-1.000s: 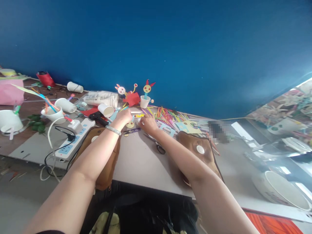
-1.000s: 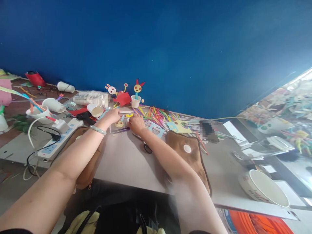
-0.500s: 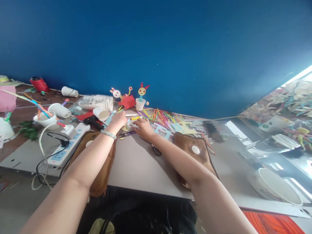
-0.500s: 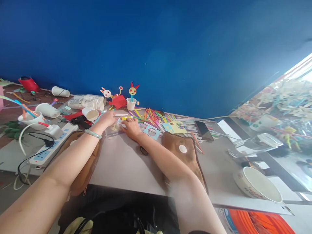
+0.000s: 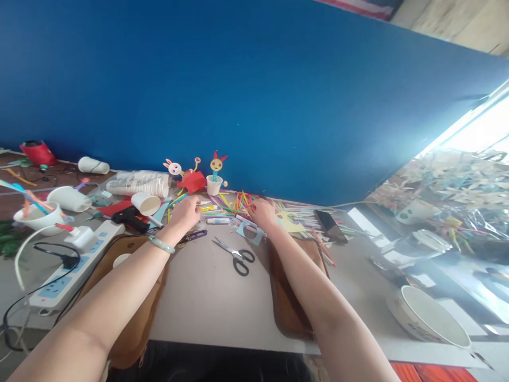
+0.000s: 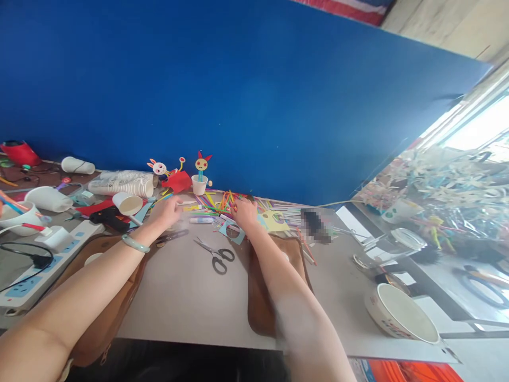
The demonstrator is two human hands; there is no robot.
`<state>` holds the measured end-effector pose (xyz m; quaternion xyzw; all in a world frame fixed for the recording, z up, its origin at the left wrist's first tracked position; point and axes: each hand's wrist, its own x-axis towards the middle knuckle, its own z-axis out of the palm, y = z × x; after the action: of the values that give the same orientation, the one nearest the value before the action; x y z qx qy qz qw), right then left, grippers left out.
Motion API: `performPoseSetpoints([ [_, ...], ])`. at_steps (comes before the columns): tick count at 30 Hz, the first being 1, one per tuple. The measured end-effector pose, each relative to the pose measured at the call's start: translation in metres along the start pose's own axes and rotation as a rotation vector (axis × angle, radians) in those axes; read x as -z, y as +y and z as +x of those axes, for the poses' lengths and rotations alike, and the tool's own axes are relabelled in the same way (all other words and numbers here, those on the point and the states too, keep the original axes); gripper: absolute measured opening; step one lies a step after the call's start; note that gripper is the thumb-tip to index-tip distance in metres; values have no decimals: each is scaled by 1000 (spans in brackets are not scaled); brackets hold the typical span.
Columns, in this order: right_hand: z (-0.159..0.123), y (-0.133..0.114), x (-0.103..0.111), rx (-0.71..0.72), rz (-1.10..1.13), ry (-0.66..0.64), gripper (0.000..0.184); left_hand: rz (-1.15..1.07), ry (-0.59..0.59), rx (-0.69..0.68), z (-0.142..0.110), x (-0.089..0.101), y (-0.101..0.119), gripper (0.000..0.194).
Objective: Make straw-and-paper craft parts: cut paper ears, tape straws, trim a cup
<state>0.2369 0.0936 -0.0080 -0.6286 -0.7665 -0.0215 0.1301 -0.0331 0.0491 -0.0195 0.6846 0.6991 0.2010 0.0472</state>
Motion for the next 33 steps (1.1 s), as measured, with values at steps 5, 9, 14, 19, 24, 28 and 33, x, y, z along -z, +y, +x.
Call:
performPoseSetpoints([
  [5, 1, 24, 7, -138, 38, 15, 25, 0, 8, -105, -4, -8, 6, 35],
  [9, -3, 34, 10, -162, 45, -14, 25, -38, 29, -167, -8, -13, 9, 32],
  [14, -2, 31, 5, -105, -11, -78, 21, -83, 23, -208, -13, -17, 13, 30],
  [19, -2, 28, -2, -88, -119, -124, 34, -97, -7, -224, -16, -16, 20, 30],
  [24, -7, 26, 0, -78, -189, -168, 30, -113, 5, -235, -19, -14, 23, 27],
  [28, -9, 25, 1, -68, -229, -227, 21, -152, 35, -260, -19, -14, 23, 25],
  [33, -7, 26, -1, -62, -269, -267, 17, -165, 44, -283, -18, -14, 22, 24],
])
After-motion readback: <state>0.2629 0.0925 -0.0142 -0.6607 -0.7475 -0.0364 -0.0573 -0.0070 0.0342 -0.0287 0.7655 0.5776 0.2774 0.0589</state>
